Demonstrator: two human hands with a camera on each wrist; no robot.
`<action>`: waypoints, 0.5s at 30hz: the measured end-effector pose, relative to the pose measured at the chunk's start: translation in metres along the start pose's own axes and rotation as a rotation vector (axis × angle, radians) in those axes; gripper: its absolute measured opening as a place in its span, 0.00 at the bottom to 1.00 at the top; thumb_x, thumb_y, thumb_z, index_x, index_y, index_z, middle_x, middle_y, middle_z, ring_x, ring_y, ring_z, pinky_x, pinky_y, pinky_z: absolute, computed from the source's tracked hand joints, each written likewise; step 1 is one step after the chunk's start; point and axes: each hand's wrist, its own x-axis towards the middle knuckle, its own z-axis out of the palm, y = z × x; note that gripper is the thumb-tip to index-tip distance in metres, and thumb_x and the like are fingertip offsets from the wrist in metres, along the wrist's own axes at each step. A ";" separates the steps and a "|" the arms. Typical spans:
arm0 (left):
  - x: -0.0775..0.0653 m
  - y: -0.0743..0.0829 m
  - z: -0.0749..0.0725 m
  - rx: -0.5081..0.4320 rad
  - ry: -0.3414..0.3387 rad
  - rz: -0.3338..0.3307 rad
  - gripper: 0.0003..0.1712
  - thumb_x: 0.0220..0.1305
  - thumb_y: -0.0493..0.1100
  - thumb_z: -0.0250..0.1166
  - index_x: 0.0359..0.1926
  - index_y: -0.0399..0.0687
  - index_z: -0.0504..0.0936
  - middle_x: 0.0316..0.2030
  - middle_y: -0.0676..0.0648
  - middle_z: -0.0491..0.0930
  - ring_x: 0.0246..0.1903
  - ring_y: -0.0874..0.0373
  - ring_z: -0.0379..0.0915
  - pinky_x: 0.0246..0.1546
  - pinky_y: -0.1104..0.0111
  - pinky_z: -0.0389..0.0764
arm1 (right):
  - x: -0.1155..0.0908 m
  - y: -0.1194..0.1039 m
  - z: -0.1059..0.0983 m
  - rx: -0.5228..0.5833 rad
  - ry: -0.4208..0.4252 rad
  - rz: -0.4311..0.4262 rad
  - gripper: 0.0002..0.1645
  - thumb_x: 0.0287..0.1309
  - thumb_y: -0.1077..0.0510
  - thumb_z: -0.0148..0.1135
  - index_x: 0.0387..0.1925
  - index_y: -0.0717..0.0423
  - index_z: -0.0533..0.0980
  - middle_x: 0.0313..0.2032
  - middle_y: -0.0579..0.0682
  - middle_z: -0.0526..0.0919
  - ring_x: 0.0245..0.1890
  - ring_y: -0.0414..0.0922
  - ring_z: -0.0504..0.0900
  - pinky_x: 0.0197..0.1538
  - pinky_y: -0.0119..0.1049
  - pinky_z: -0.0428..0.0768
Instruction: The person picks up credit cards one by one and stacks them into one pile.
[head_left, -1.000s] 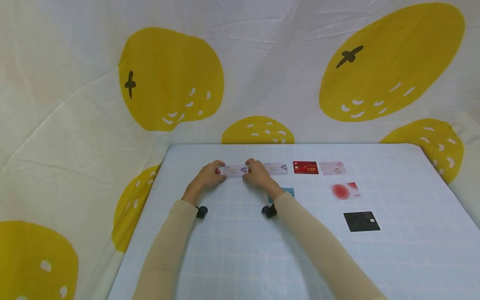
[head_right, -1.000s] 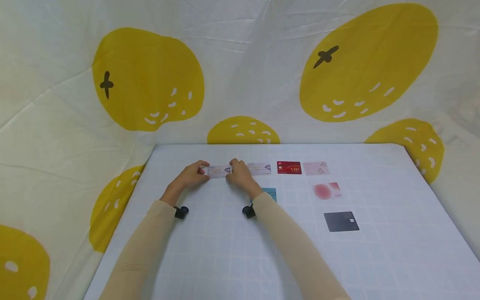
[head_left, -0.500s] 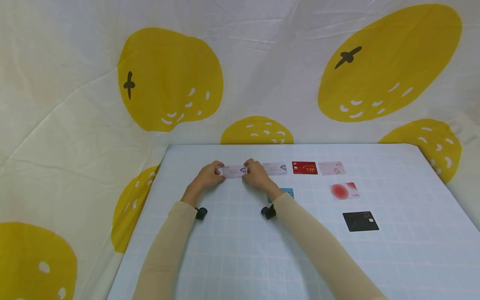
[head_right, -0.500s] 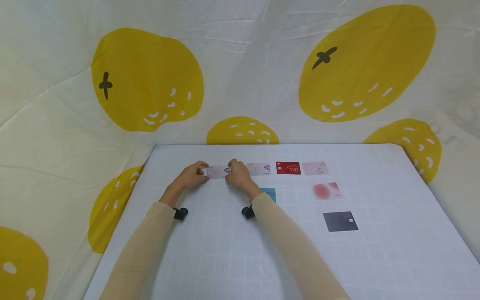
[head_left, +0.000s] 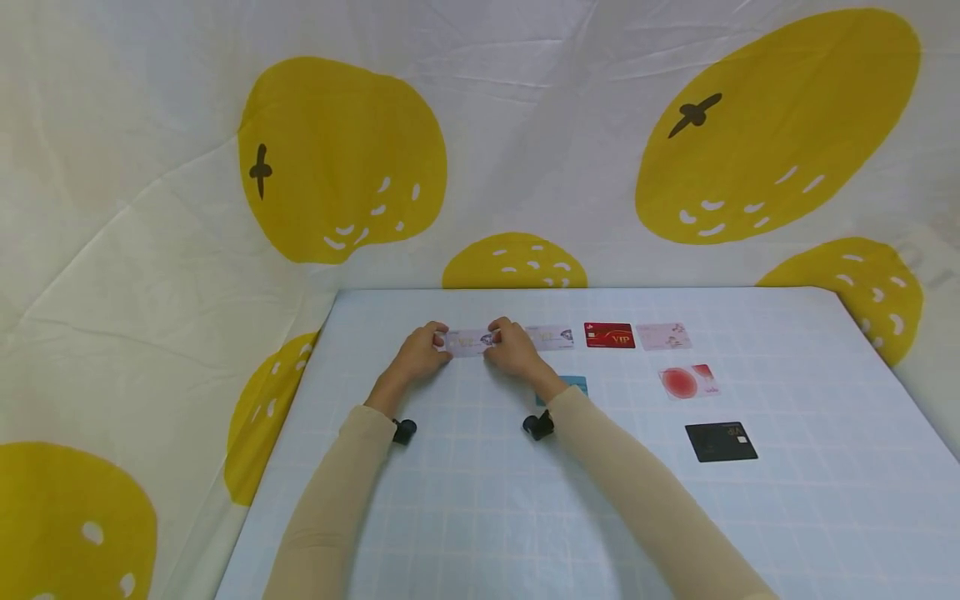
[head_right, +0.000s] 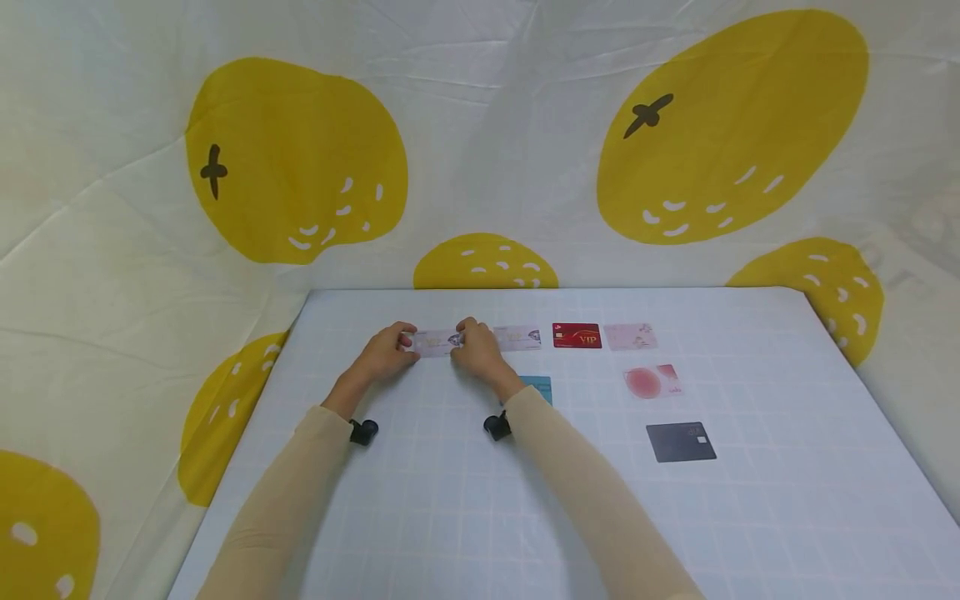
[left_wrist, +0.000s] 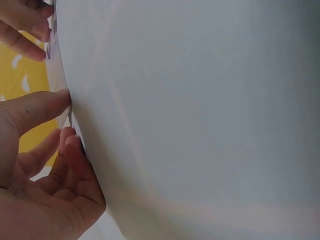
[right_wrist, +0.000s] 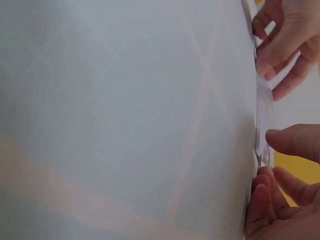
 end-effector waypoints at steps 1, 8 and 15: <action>0.000 0.000 0.001 0.001 0.004 0.000 0.29 0.63 0.37 0.69 0.64 0.38 0.72 0.48 0.39 0.78 0.47 0.45 0.73 0.51 0.53 0.74 | 0.000 0.000 0.000 0.008 -0.001 0.007 0.27 0.58 0.65 0.64 0.59 0.64 0.71 0.44 0.59 0.77 0.43 0.53 0.74 0.49 0.46 0.75; -0.004 0.006 0.003 -0.019 0.024 -0.014 0.29 0.63 0.35 0.68 0.64 0.36 0.72 0.50 0.38 0.78 0.50 0.44 0.74 0.55 0.52 0.74 | -0.001 0.002 -0.002 0.051 -0.014 0.029 0.25 0.61 0.63 0.63 0.60 0.63 0.72 0.46 0.58 0.79 0.44 0.52 0.76 0.52 0.46 0.76; -0.008 0.008 0.004 -0.047 0.034 -0.014 0.29 0.65 0.36 0.65 0.67 0.37 0.71 0.52 0.38 0.79 0.52 0.44 0.75 0.57 0.53 0.73 | -0.005 0.001 -0.005 0.083 -0.002 0.019 0.25 0.63 0.62 0.65 0.59 0.64 0.72 0.46 0.58 0.80 0.46 0.53 0.78 0.52 0.45 0.76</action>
